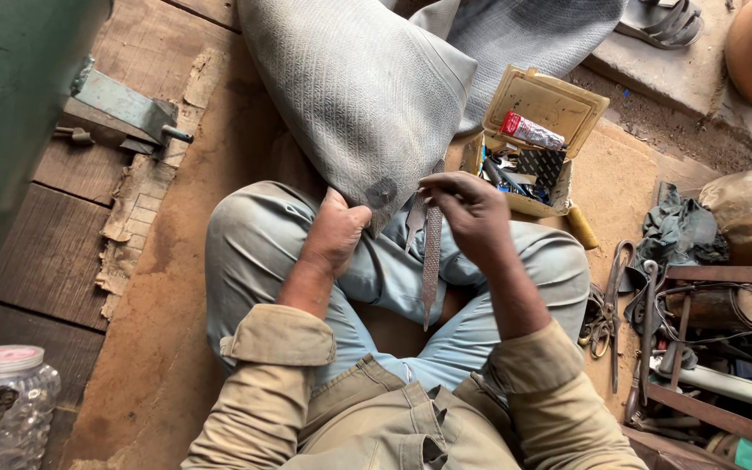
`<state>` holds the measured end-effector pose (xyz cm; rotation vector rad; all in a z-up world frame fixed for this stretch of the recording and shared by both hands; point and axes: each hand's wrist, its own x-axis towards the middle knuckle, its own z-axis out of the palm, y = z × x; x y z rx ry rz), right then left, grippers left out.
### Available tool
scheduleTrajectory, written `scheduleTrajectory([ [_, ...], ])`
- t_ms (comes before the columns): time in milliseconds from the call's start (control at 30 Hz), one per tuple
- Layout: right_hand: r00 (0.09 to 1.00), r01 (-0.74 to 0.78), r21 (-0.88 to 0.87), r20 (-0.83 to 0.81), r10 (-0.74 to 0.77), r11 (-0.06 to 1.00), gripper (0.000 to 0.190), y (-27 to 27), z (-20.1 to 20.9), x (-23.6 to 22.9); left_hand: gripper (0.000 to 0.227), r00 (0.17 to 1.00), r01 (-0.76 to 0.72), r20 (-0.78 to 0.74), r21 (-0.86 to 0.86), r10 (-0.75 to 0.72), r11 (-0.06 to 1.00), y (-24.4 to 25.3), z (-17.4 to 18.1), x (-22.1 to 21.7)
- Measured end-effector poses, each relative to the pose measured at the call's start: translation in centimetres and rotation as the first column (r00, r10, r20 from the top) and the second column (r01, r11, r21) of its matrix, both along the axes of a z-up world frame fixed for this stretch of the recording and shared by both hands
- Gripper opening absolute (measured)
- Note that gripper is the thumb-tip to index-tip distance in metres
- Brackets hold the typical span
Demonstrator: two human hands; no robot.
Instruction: The person is sewing a black patch onto a large grey inner tube by hand. Using a needle and thread, they pull the thread through the material to secure the patch over a hole while holding the tube in their lap.
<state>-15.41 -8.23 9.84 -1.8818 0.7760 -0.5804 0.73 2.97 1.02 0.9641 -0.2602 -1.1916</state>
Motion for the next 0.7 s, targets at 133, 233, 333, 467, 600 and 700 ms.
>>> scheduleTrajectory([
  [133,0.994,0.007,-0.146,-0.104,-0.022,0.989,0.012,0.2,-0.8,1.9,0.058,1.000,0.017,-0.002,0.077,-0.017,0.997,0.0,0.2,0.2],
  [233,0.989,-0.025,-0.281,-0.145,-0.017,0.959,0.012,0.3,-0.7,2.5,0.059,1.000,-0.006,0.013,0.125,0.004,0.992,-0.3,0.1,0.2],
  [333,0.985,-0.046,-0.342,-0.171,-0.014,0.939,0.012,0.1,-0.5,3.3,0.053,1.000,-0.027,0.021,0.167,0.023,0.986,-0.7,-0.2,0.2],
  [467,0.975,-0.092,-0.398,-0.222,0.002,0.913,0.010,0.0,-0.8,3.5,0.047,0.997,-0.058,0.054,0.186,0.049,0.981,-0.8,-1.0,0.0],
  [600,0.972,-0.125,-0.433,-0.235,0.023,0.892,0.013,-0.1,-0.7,3.8,0.048,0.993,-0.072,0.105,0.258,0.046,0.963,-1.0,-1.1,-0.1],
  [700,0.968,-0.126,-0.429,-0.252,0.016,0.895,0.013,0.0,-0.7,3.8,0.048,0.991,-0.086,0.120,0.218,0.061,0.972,-0.9,-1.1,-0.1],
])
